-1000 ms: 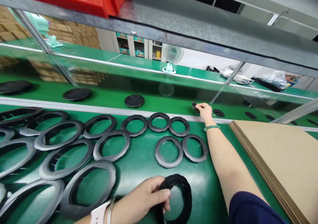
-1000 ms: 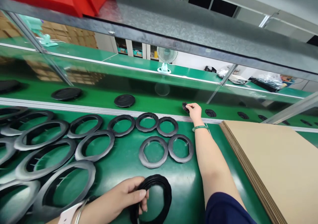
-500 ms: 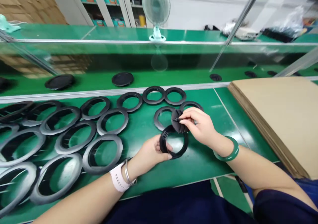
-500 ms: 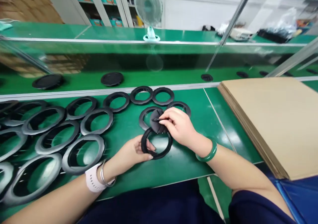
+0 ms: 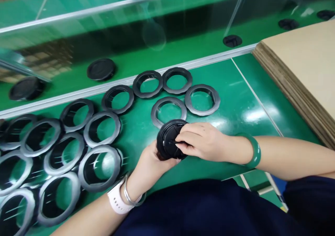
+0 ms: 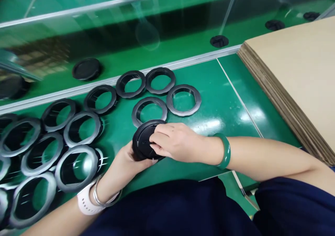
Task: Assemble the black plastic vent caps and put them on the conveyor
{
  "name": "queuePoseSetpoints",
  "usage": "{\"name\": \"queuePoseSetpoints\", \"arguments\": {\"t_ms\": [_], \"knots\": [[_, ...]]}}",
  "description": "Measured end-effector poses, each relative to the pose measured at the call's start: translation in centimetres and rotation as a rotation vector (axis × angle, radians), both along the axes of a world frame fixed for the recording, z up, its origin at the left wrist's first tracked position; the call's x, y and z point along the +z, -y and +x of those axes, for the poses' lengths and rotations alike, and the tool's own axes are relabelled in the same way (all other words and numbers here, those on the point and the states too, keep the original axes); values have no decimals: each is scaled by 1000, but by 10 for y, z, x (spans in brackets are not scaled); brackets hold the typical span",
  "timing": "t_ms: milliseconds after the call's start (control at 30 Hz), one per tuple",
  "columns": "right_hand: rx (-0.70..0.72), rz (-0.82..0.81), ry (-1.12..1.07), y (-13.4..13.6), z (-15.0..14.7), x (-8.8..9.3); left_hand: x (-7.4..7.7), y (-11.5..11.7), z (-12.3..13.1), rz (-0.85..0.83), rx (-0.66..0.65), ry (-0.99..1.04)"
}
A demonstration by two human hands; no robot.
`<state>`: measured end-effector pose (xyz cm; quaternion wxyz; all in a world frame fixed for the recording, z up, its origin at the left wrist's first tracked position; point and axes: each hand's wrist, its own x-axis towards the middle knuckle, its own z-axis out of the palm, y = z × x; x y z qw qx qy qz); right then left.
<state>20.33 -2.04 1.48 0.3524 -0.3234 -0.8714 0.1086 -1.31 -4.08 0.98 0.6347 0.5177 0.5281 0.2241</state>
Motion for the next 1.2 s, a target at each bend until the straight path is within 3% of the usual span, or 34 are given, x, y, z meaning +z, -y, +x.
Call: {"name": "queuePoseSetpoints", "arguments": {"t_ms": [200, 467, 667, 967, 1200], "knots": [[-51, -160, 16, 1, 2, 2, 8, -7, -2, -59, -106, -67], [26, 124, 71, 3, 2, 1, 6, 0, 3, -60, 12, -88], [2, 49, 155, 1, 0, -1, 4, 2, 6, -48, 108, -36], [18, 139, 233, 3, 1, -1, 4, 3, 6, -25, 86, -101], [19, 77, 255, -2, -1, -1, 6, 4, 7, -45, 71, -90]]}}
